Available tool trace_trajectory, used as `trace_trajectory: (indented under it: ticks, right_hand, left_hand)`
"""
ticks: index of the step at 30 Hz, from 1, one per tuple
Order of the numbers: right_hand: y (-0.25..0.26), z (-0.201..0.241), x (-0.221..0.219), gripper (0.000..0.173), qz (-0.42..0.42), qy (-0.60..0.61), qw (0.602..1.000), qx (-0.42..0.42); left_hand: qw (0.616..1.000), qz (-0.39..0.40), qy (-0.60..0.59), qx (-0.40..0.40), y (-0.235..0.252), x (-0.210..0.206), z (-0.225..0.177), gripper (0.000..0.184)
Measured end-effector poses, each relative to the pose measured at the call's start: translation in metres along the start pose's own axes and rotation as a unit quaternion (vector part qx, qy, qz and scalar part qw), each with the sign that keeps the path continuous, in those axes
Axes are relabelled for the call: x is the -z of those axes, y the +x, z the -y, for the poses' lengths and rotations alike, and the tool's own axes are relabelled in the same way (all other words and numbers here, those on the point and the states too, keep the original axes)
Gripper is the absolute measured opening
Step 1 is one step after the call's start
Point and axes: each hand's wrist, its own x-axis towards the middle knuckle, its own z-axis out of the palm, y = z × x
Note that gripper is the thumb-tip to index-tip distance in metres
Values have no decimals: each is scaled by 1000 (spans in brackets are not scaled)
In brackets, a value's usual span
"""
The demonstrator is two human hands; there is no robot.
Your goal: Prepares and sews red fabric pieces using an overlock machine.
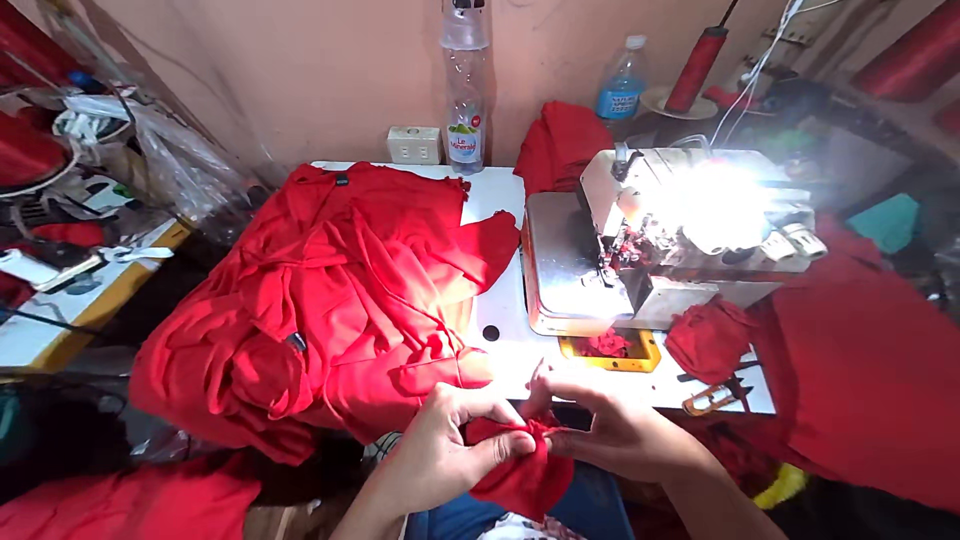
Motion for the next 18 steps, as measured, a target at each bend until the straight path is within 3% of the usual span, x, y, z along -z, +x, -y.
trace_trajectory:
  ticks: [2, 4, 7, 9, 10, 11, 13, 15, 17, 18]
  right_hand:
    - [1, 7, 4, 16, 8, -29, 1000, 4]
    - [0, 7, 12, 19, 11, 76, 996, 38]
    - [-2, 5, 16, 19, -12, 308, 949, 66]
    - [-5, 10, 14, 22, -30, 367, 927, 63]
    - [-7, 14, 13, 22, -42, 335, 939, 63]
    - [-8, 19, 13, 21, -58, 255, 963, 65]
    - [-7, 27, 12, 20, -73, 36, 994, 79]
    - [-4, 31, 11, 24, -65, -146, 981, 106]
    - [-5, 33, 11, 25, -66, -187, 974, 115]
    - [-6, 33, 12, 25, -64, -141, 982, 104]
  left_hand:
    - [997, 80, 8, -11, 1, 13, 1, 37]
    - [984, 160, -71, -24, 1, 28, 9, 40]
    - [957, 117, -259, -56, 1, 29, 24, 42]
    - [950, 86, -283, -104, 5, 24, 30, 27]
    - [966, 82, -215, -116, 6, 22, 32, 17]
    - [986, 73, -105, -110, 8, 19, 31, 21]
    - [991, 26, 118, -63, 9, 4, 25, 53]
    - [967, -50, 240, -63, 12, -18, 27, 71]
    - [950, -155, 247, -109, 18, -33, 36, 41]
    - [945, -196, 226, -130, 20, -36, 40, 25]
